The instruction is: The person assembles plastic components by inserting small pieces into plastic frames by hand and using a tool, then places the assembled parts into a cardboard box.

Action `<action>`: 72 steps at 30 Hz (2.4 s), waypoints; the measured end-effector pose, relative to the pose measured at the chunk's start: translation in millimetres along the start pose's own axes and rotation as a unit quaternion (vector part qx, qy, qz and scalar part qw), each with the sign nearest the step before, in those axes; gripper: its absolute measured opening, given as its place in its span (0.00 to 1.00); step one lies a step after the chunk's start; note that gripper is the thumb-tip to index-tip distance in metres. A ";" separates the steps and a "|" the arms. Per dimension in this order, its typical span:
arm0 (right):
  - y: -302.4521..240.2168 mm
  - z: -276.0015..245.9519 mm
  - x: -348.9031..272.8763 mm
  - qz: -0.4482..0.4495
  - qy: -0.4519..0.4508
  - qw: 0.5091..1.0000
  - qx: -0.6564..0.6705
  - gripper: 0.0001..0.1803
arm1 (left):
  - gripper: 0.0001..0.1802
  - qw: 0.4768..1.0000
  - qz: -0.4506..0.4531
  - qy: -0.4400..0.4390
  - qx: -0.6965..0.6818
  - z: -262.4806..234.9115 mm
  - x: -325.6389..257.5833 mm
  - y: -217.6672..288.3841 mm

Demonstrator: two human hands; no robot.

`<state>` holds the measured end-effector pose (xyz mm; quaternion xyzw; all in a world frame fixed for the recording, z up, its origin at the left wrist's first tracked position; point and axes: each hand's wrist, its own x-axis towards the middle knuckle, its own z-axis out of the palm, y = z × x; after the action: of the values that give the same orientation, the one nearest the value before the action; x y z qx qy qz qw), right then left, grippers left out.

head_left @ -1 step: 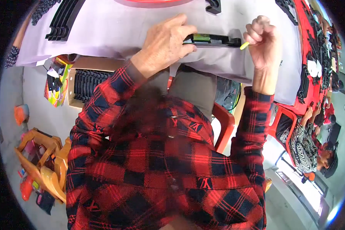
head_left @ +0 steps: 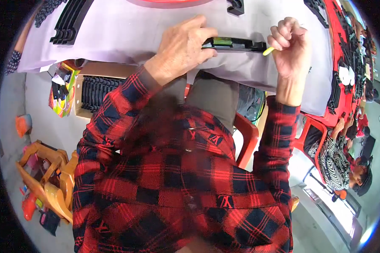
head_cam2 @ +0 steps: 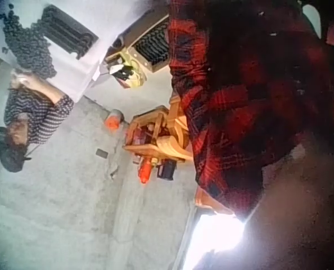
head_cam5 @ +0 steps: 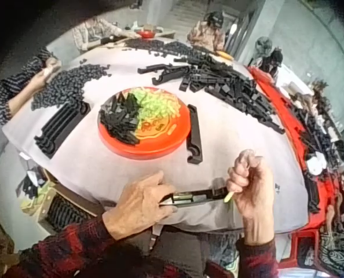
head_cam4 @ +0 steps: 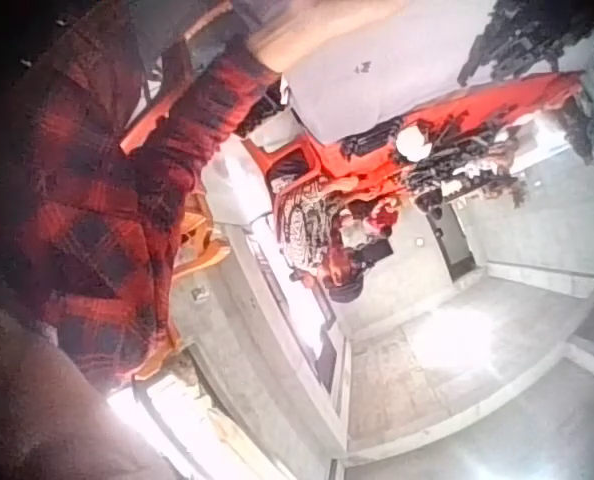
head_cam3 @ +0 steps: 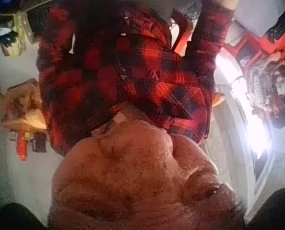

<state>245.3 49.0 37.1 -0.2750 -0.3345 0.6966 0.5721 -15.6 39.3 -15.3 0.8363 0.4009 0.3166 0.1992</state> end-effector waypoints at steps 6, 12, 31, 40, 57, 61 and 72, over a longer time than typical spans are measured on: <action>31.6 57.9 10.0 -0.098 0.163 0.977 -0.100 0.25 | 0.19 1.000 0.011 0.021 -0.015 3.2 -1.5 -5.7; 69.2 54.0 15.5 -0.127 0.164 0.970 -0.130 0.29 | 0.18 1.000 -0.002 0.023 -0.013 6.0 -1.7 -0.6; 73.7 54.8 25.0 -0.128 0.152 0.953 -0.229 0.30 | 0.19 0.998 0.020 0.061 -0.001 14.1 -1.5 -5.6; 74.4 61.1 21.8 -0.168 0.115 0.958 -0.202 0.29 | 0.18 0.998 0.017 0.061 0.006 13.7 -3.5 -3.5; 73.5 68.6 25.2 -0.134 0.184 0.953 -0.197 0.34 | 0.16 0.998 0.001 0.065 -0.002 15.5 -0.2 -3.4; 72.0 61.8 30.0 -0.121 0.183 0.961 -0.169 0.34 | 0.15 0.998 -0.001 0.067 0.000 16.7 -2.1 -3.9; 78.3 68.5 25.5 -0.148 0.177 0.938 -0.259 0.32 | 0.14 0.997 -0.038 0.005 -0.068 -6.5 4.0 6.8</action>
<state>140.0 54.1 18.7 -0.4800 -0.4337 0.4335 0.6273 -14.4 39.0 -5.2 0.8034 0.4110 0.3398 0.2650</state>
